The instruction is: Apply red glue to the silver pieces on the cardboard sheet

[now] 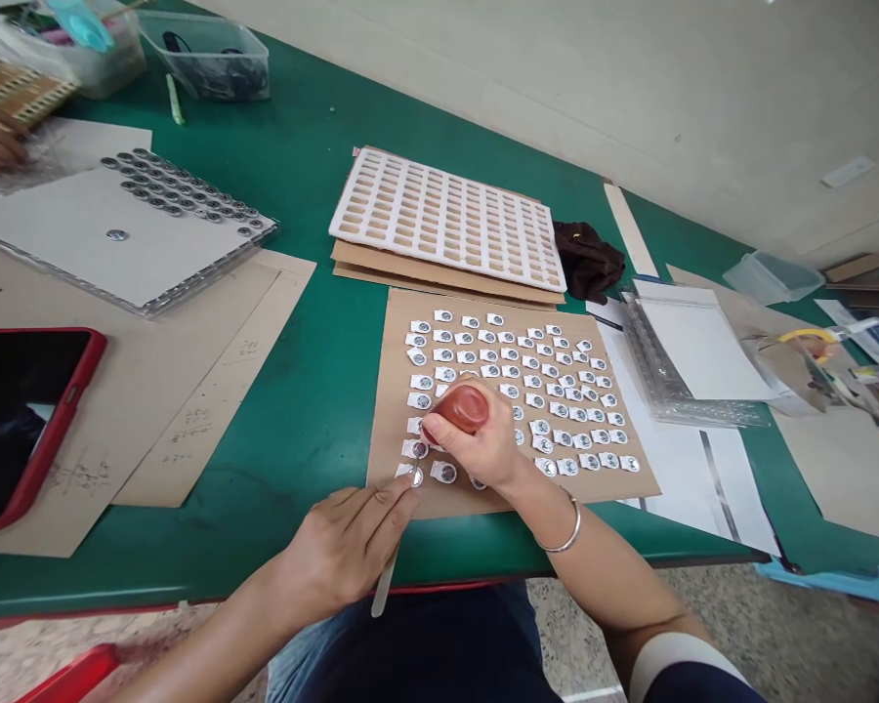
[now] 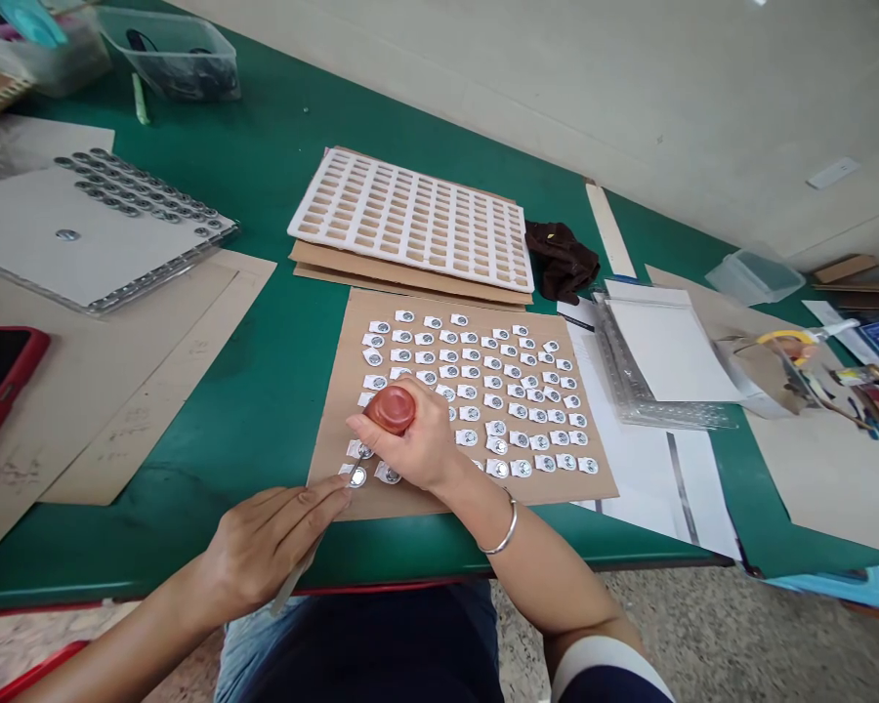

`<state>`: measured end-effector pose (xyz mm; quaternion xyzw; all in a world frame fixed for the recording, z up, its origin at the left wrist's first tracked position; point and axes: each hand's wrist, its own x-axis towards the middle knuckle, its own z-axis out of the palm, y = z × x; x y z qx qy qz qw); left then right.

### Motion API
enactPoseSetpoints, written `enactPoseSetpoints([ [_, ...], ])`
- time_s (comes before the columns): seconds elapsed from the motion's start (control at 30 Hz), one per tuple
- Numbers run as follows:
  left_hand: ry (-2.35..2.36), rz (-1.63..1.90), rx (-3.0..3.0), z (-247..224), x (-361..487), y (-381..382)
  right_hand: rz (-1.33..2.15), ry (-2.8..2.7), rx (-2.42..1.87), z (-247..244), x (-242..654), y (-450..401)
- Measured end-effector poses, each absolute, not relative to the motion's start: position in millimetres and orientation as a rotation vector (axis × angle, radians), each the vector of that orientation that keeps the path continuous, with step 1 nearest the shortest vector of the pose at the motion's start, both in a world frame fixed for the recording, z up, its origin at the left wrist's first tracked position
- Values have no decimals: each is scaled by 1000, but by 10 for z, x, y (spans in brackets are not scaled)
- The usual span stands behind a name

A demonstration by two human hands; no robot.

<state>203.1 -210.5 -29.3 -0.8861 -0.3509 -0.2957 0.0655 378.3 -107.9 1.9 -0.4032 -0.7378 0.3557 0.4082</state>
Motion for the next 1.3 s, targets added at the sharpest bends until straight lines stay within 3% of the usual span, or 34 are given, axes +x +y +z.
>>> enactPoseSetpoints([
  [1.07,-1142,-865,-2647,-351,2026,-2126,828,-1953,-931,50,3870,-1064],
  [1.3,-1240,-1054,-2715,-214,1995,-1990,833,-1932,-967,170,3872,-1080],
])
